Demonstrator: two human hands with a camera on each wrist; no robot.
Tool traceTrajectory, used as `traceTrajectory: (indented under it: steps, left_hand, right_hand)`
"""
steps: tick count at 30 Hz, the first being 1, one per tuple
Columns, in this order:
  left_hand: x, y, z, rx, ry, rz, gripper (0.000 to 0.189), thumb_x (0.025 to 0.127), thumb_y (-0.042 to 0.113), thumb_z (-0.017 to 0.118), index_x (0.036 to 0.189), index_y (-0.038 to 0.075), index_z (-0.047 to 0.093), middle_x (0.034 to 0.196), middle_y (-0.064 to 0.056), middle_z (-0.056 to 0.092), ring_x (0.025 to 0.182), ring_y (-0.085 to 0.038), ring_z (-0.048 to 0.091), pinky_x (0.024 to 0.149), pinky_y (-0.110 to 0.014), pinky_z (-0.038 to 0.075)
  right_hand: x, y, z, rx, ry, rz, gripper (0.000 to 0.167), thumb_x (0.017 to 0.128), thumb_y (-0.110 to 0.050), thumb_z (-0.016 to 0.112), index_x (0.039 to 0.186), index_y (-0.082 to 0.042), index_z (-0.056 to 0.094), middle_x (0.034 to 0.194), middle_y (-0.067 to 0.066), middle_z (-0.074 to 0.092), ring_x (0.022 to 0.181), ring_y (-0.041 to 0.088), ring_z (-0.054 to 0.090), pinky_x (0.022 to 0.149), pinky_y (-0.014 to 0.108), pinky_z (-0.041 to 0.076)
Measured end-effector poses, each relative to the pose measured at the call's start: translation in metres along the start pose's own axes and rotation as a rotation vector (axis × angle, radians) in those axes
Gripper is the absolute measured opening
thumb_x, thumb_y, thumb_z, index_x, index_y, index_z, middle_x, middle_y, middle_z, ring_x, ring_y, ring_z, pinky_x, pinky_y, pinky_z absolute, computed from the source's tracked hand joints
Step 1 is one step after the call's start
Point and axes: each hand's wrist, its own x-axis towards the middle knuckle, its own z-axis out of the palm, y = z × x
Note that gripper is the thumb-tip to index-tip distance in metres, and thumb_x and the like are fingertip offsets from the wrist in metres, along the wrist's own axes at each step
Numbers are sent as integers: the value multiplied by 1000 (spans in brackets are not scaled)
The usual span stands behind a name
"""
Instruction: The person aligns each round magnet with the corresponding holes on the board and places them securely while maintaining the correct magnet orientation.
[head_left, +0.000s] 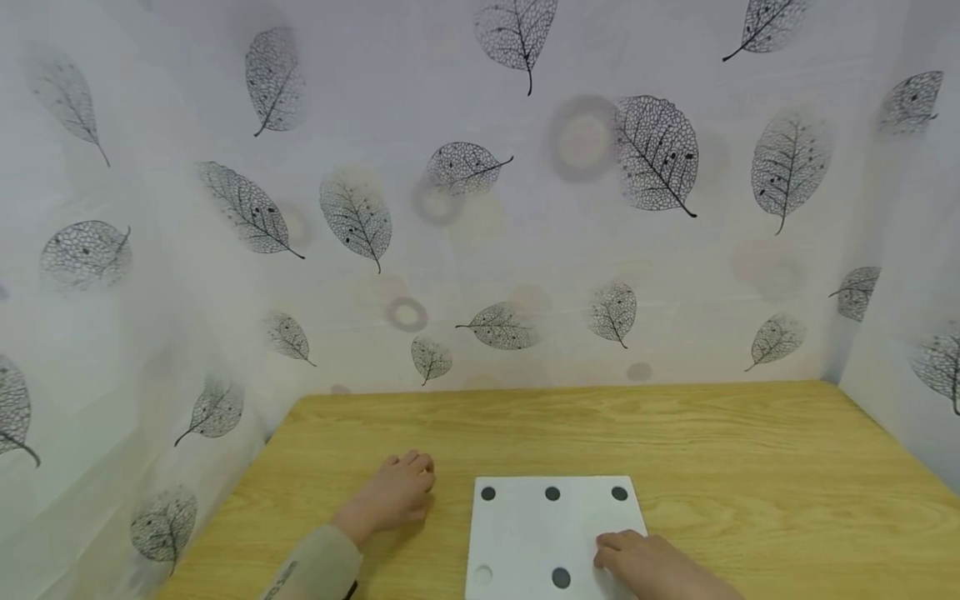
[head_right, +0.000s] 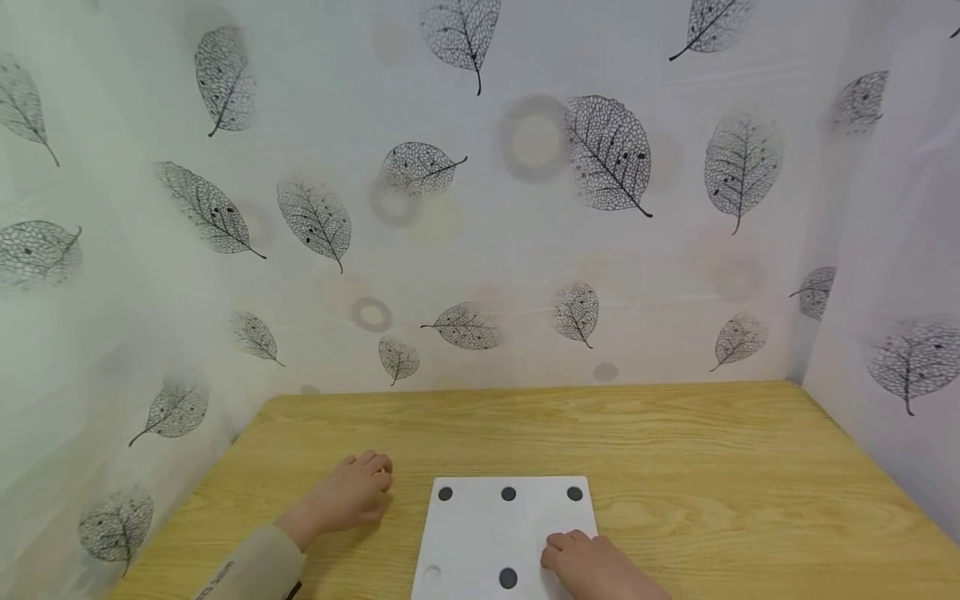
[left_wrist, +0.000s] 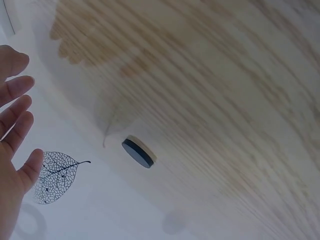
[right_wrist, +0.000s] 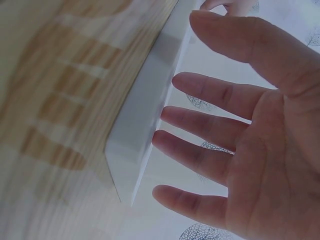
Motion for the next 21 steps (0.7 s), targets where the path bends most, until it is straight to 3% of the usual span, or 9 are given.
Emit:
traceTrajectory:
  steps: [21]
  left_hand:
    - [-14,-15,0,-14,-40,-56,14,73,20,64,83,10,60,102,-2,50,94,-19,45,75,-40,41]
  right_hand:
    - [-1,-2,-1,-13,-6,10,53,64,-57,66,96,-15,61,105,6,57,95,23,54,75,37,46]
